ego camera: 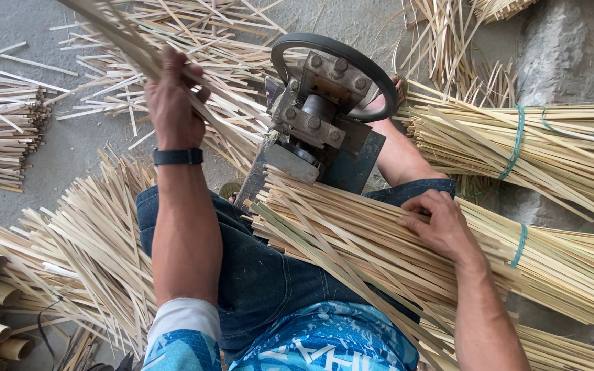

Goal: The person sits on the floor and repeatedly feeds long bamboo strips into a manual splitting machine. They hold the strips with both hands, guide them through the blade, and collect the split pieces on the floor.

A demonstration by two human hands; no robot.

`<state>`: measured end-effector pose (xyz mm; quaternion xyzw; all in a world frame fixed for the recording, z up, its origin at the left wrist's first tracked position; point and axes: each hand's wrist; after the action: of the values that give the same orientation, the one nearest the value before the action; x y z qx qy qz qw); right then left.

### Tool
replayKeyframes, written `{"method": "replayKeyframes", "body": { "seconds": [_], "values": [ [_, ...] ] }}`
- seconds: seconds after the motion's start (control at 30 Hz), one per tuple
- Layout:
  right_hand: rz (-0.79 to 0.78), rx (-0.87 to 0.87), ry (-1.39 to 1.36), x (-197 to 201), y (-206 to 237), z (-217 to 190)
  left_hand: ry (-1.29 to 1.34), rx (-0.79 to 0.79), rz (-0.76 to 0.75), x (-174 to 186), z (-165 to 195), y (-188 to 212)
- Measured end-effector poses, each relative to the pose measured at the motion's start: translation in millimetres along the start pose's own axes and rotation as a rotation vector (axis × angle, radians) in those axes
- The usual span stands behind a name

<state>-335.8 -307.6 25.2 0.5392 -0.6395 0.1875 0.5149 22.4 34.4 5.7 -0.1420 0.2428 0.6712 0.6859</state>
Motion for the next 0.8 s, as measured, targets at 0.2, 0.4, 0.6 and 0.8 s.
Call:
{"method": "replayKeyframes", "body": {
  "seconds": [0.2,0.4,0.6,0.8],
  "values": [
    [-0.009,-0.081,-0.161,2,8,14,0.116,0.065,0.086,6,-2,-2],
    [0.137,0.231,-0.226,2,24,33,-0.024,0.127,0.127,-3,-3,4],
    [0.289,-0.027,-0.231,48,54,60,-0.093,0.126,0.133,-10,4,8],
    [0.442,-0.031,-0.179,41,36,54,-0.203,0.125,0.051,-19,6,19]
  ]
}}
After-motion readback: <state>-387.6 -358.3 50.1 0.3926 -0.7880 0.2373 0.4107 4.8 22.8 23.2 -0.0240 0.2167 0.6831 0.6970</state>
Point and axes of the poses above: each hand's wrist, its own y-axis away from the middle knuckle, its own x-axis out of the back of the hand, z = x × y, and after that the axes turned 5 degrees about z, right-handed
